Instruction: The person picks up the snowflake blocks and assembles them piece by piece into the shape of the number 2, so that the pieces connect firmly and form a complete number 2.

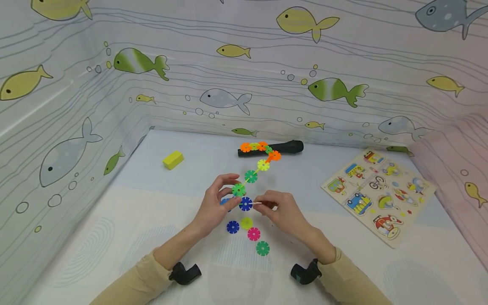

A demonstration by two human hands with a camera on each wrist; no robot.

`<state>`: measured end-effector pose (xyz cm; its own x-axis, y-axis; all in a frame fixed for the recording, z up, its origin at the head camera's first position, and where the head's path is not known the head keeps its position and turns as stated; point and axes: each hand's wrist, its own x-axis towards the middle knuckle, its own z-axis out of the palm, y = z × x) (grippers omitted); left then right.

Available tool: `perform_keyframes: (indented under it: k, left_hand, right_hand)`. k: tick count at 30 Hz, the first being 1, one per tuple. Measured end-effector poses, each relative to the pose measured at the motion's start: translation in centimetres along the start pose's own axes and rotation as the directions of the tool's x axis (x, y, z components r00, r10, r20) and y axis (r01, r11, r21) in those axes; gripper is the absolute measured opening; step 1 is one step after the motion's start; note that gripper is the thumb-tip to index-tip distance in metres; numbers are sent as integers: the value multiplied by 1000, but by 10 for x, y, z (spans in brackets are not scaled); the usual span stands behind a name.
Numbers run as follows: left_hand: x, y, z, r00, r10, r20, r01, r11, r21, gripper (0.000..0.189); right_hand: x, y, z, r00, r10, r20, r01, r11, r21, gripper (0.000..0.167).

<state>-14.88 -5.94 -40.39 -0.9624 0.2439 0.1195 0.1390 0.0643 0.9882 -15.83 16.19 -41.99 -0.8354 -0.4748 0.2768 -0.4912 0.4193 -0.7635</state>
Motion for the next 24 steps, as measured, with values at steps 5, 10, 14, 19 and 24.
perform_keyframes:
  k: [5,10,14,19,24]
  left_hand:
    - [1,-2,-1,1000,-18,-1,18,1000,-3,56]
    - [1,-4,0,1000,-27,-4,27,1000,0,55]
    - [2,-3,3,1000,-24,15,24,1000,5,55]
    - [1,-2,3,1000,-28,11,28,999,20,54]
    - [1,-3,1,1000,-27,6,27,999,20,53]
  right_hand:
    - [0,2,-1,999,40,13,-40,999,7,17]
    - [-1,2,-4,995,89,38,-87,995,-38,21]
    - [-4,0,-12,982,185,41,-180,977,-114,25]
    - [-7,2,-18,958,272,87,-260,957,-130,26]
    - [-10,10,-16,950,289,118,-279,956,-94,24]
